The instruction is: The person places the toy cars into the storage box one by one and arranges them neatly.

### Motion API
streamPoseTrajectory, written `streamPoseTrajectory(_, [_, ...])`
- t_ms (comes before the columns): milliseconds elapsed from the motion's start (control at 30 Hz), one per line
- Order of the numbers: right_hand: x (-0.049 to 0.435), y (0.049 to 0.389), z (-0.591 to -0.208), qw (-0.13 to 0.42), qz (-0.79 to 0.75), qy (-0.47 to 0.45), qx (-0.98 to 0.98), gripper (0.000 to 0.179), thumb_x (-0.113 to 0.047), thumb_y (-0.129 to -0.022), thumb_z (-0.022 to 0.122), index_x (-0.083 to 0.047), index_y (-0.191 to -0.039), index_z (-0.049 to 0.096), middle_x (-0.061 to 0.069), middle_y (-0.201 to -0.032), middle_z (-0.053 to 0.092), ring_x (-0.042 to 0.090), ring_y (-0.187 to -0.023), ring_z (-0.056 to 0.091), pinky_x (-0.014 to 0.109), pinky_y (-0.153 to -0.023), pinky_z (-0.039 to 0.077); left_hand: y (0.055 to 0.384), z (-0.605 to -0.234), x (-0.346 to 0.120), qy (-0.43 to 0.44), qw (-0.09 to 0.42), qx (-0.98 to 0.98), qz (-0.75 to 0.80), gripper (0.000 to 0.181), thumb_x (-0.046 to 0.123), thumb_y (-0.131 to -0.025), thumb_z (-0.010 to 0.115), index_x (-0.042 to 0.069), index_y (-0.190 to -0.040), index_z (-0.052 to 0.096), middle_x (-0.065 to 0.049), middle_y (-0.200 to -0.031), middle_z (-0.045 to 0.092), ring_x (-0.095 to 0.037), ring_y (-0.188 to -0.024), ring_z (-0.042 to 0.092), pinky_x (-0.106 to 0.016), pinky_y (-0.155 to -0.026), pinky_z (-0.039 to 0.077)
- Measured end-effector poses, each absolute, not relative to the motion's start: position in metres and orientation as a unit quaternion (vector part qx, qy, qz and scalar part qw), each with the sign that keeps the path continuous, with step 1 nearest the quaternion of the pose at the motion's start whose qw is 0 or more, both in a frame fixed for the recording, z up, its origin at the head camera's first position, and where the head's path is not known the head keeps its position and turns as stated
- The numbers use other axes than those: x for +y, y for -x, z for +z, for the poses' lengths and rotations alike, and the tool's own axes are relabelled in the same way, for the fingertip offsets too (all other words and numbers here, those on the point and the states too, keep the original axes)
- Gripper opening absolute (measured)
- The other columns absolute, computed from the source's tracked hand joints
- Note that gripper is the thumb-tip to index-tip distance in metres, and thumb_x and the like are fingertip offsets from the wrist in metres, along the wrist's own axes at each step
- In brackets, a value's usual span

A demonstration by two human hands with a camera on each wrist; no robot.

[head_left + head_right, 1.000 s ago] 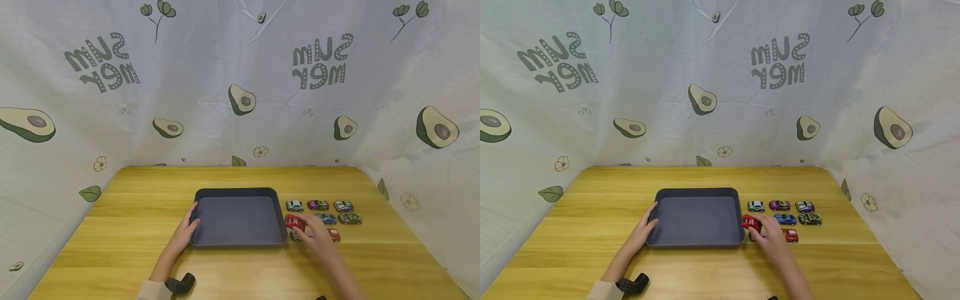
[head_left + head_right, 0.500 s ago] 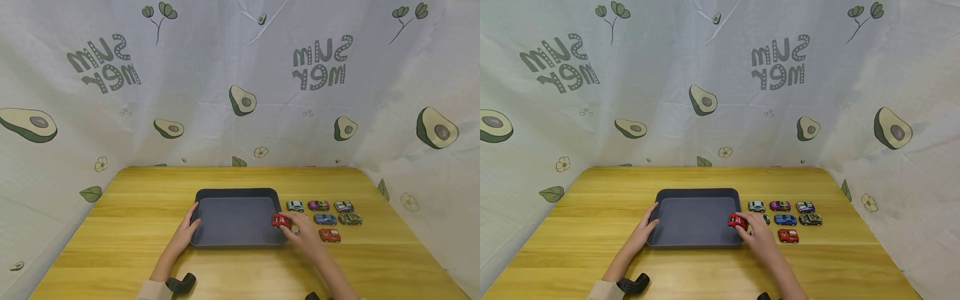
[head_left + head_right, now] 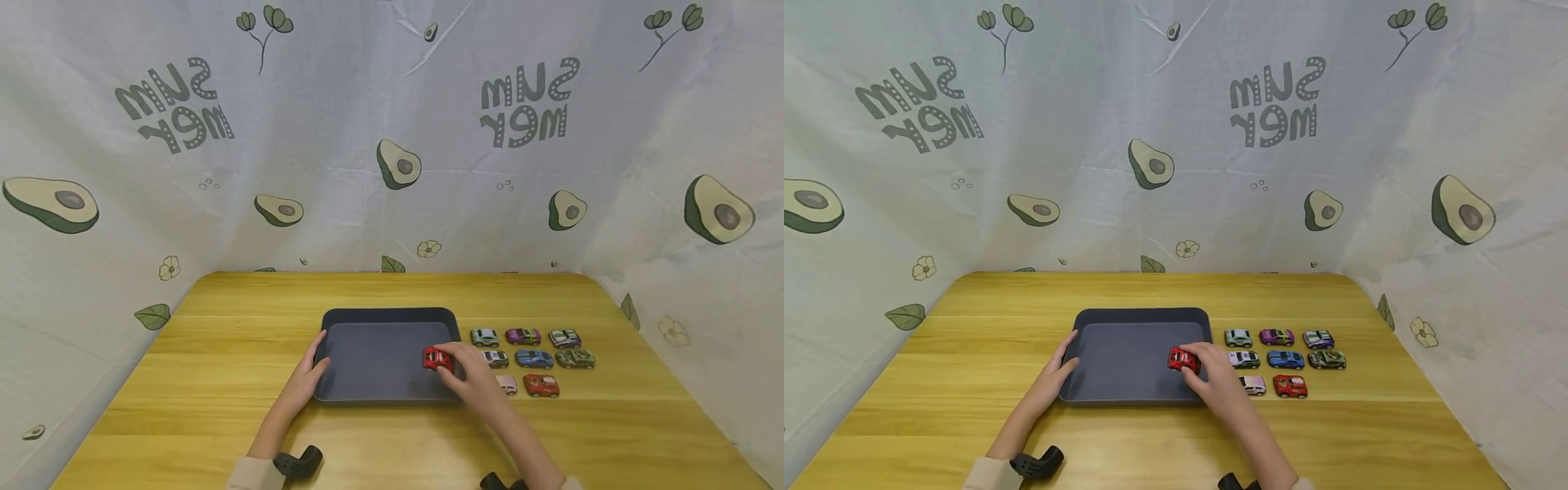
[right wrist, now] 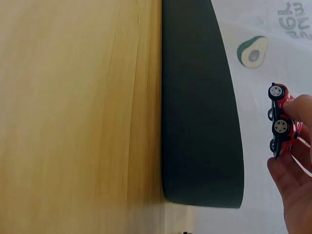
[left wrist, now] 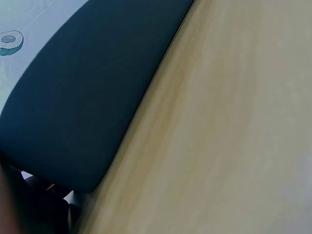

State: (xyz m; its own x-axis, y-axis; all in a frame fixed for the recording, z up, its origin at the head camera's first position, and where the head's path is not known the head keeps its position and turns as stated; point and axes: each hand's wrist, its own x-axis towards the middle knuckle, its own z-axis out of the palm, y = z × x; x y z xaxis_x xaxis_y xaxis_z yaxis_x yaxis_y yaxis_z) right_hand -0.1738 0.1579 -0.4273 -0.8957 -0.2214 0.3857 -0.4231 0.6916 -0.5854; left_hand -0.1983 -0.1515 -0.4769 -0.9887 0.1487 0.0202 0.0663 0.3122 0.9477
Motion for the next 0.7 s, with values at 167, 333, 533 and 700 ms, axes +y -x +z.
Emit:
streamPoseTrajectory(167, [0.149, 0.174, -0.428, 0.135, 0.359, -0.178, -0.906, 0.033, -0.014, -0.078, 0.069, -0.011, -0.11, 0.063, 0.005, -0.11, 0.063, 0.025, -0.106, 0.054, 0.047, -0.087, 0.046, 0.198, -0.478, -0.152, -0.067, 0.034, 0.809, 0.582, 0.056, 0.025, -0.097, 0.041, 0.016, -0.146, 0.016, -0.018, -0.152, 0.008, -0.039, -0.14, 0.005, -0.059, -0.11, 0.008])
streamPoseTrajectory(333, [0.141, 0.173, -0.428, 0.135, 0.353, -0.19, -0.906, 0.034, -0.017, -0.078, 0.069, -0.014, -0.111, 0.064, 0.001, -0.109, 0.063, 0.021, -0.105, 0.054, 0.043, -0.086, 0.048, 0.199, -0.478, -0.152, -0.066, 0.033, 0.81, 0.581, 0.057, 0.026, -0.096, 0.042, 0.016, -0.146, 0.017, -0.018, -0.152, 0.008, -0.039, -0.139, 0.006, -0.06, -0.109, 0.009])
streamPoseTrajectory(533, [0.128, 0.173, -0.433, 0.128, 0.357, -0.204, -0.902, 0.034, -0.018, -0.077, 0.069, -0.015, -0.11, 0.065, -0.002, -0.107, 0.064, 0.019, -0.105, 0.054, 0.04, -0.085, 0.048, 0.198, -0.478, -0.151, -0.065, 0.035, 0.808, 0.585, 0.057, 0.028, -0.096, 0.042, 0.017, -0.146, 0.016, -0.018, -0.153, 0.008, -0.039, -0.139, 0.005, -0.06, -0.109, 0.009])
streamPoseTrajectory(700, [0.117, 0.171, -0.436, 0.109, 0.366, -0.218, -0.898, 0.035, -0.02, -0.078, 0.068, -0.015, -0.111, 0.064, -0.003, -0.108, 0.063, 0.019, -0.105, 0.053, 0.039, -0.087, 0.047, 0.198, -0.479, -0.151, -0.061, 0.035, 0.81, 0.583, 0.057, 0.028, -0.096, 0.042, 0.017, -0.146, 0.017, -0.018, -0.152, 0.009, -0.039, -0.139, 0.006, -0.06, -0.109, 0.009])
